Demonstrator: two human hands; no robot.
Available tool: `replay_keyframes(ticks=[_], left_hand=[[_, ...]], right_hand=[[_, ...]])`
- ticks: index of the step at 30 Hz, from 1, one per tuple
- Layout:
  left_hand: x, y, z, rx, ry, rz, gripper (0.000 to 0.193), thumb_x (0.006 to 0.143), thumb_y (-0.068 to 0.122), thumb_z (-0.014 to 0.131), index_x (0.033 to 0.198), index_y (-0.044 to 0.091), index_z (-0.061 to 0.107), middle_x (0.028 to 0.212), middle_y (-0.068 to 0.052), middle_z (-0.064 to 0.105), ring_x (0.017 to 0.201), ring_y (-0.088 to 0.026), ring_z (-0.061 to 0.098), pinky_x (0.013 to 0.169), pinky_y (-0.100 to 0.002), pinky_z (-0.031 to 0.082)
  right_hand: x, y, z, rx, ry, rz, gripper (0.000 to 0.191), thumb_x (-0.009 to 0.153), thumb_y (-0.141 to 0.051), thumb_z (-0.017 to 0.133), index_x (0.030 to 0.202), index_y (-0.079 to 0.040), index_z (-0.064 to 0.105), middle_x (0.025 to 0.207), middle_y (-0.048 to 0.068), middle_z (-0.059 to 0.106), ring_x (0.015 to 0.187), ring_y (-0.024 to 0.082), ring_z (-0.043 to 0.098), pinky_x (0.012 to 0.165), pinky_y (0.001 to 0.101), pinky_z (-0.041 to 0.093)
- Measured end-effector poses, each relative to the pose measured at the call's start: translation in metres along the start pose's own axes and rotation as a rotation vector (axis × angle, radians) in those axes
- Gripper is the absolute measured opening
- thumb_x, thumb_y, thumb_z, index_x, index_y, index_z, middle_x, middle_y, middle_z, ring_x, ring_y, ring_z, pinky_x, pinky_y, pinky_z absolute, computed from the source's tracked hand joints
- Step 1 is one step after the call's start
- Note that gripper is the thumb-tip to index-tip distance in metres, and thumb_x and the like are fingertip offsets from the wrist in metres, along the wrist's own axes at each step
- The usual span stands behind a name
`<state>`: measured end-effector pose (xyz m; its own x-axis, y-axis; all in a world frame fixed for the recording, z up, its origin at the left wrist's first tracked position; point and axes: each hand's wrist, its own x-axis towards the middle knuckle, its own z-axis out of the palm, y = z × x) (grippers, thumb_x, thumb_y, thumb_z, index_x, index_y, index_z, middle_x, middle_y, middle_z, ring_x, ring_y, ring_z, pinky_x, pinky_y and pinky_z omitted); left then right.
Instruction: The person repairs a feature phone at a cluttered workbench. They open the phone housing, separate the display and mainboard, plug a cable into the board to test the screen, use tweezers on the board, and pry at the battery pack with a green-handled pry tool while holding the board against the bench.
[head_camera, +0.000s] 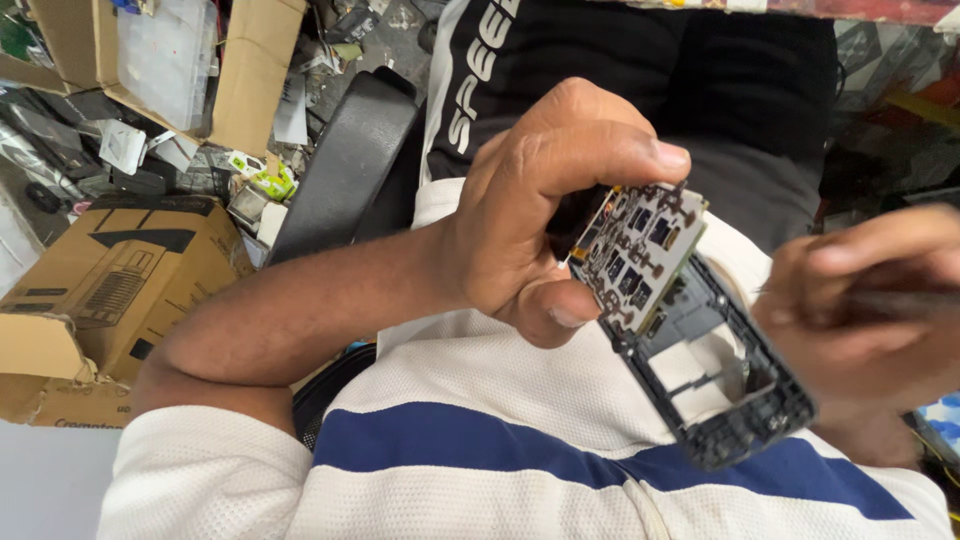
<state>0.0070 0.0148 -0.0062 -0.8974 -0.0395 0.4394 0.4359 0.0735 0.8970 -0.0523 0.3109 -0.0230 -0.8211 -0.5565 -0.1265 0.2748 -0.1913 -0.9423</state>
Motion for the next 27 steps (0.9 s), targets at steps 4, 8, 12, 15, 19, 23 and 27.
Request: replay_keyframes(ticks=[4, 8, 12, 15, 19, 23, 27], left_hand=[[-0.004, 0.007, 0.005, -0.095, -0.084, -0.032, 0.064, 0.11, 0.06, 0.041, 0.141, 0.005, 0.047, 0.116, -0.01, 0.061, 0.104, -0.018, 0.065, 0.082, -0.031, 0.056], [-0.006, 0.008, 0.016, -0.188, -0.138, 0.023, 0.062, 0.112, 0.057, 0.039, 0.138, 0.002, 0.048, 0.118, -0.012, 0.061, 0.103, -0.02, 0.066, 0.083, -0.032, 0.059], [-0.012, 0.01, 0.021, -0.251, -0.197, 0.009, 0.061, 0.112, 0.055, 0.037, 0.136, -0.001, 0.049, 0.116, -0.014, 0.061, 0.099, -0.021, 0.066, 0.079, -0.034, 0.058], [-0.017, 0.008, 0.029, -0.268, -0.213, -0.03, 0.062, 0.114, 0.055, 0.037, 0.136, -0.001, 0.05, 0.115, -0.014, 0.062, 0.098, -0.022, 0.067, 0.079, -0.034, 0.061], [-0.024, 0.007, 0.035, -0.273, -0.233, -0.091, 0.063, 0.114, 0.057, 0.036, 0.136, -0.001, 0.051, 0.116, -0.014, 0.061, 0.099, -0.021, 0.068, 0.079, -0.032, 0.061], [-0.027, 0.007, 0.032, -0.227, -0.257, -0.053, 0.063, 0.112, 0.056, 0.033, 0.138, 0.0, 0.05, 0.119, -0.016, 0.06, 0.101, -0.021, 0.069, 0.08, -0.032, 0.062], [-0.028, 0.006, 0.034, -0.175, -0.247, -0.003, 0.061, 0.112, 0.055, 0.033, 0.136, 0.001, 0.051, 0.119, -0.017, 0.06, 0.097, -0.022, 0.07, 0.076, -0.033, 0.063]], right_hand=[[-0.017, 0.01, -0.03, -0.123, 0.185, 0.035, 0.041, 0.099, -0.036, 0.066, 0.124, -0.007, 0.054, 0.099, 0.014, 0.058, 0.074, 0.012, 0.067, 0.068, 0.0248, 0.061], [-0.033, 0.003, -0.041, -0.138, 0.146, 0.048, 0.031, 0.105, -0.034, 0.056, 0.122, -0.008, 0.059, 0.093, 0.01, 0.059, 0.07, 0.014, 0.066, 0.068, 0.0277, 0.061], [-0.032, -0.022, -0.039, -0.118, -0.108, 0.002, 0.025, 0.109, -0.03, 0.052, 0.119, -0.011, 0.062, 0.088, 0.008, 0.062, 0.065, 0.018, 0.066, 0.067, 0.0317, 0.062], [-0.027, -0.033, -0.025, -0.111, -0.314, -0.045, 0.02, 0.105, -0.024, 0.057, 0.12, -0.012, 0.061, 0.093, 0.009, 0.066, 0.066, 0.023, 0.069, 0.068, 0.0364, 0.064], [-0.04, -0.01, 0.009, -0.045, -0.113, -0.217, 0.027, 0.108, -0.018, 0.052, 0.133, -0.012, 0.055, 0.118, 0.011, 0.07, 0.082, 0.023, 0.073, 0.077, 0.0369, 0.066], [-0.073, 0.0, -0.007, 0.171, -0.056, 0.023, 0.03, 0.108, -0.013, 0.049, 0.136, -0.003, 0.05, 0.129, 0.021, 0.068, 0.099, 0.028, 0.072, 0.087, 0.0397, 0.064], [-0.111, -0.019, -0.077, 0.513, -0.202, 0.704, 0.032, 0.103, -0.008, 0.048, 0.125, 0.015, 0.045, 0.124, 0.039, 0.06, 0.114, 0.038, 0.067, 0.097, 0.0453, 0.057]])
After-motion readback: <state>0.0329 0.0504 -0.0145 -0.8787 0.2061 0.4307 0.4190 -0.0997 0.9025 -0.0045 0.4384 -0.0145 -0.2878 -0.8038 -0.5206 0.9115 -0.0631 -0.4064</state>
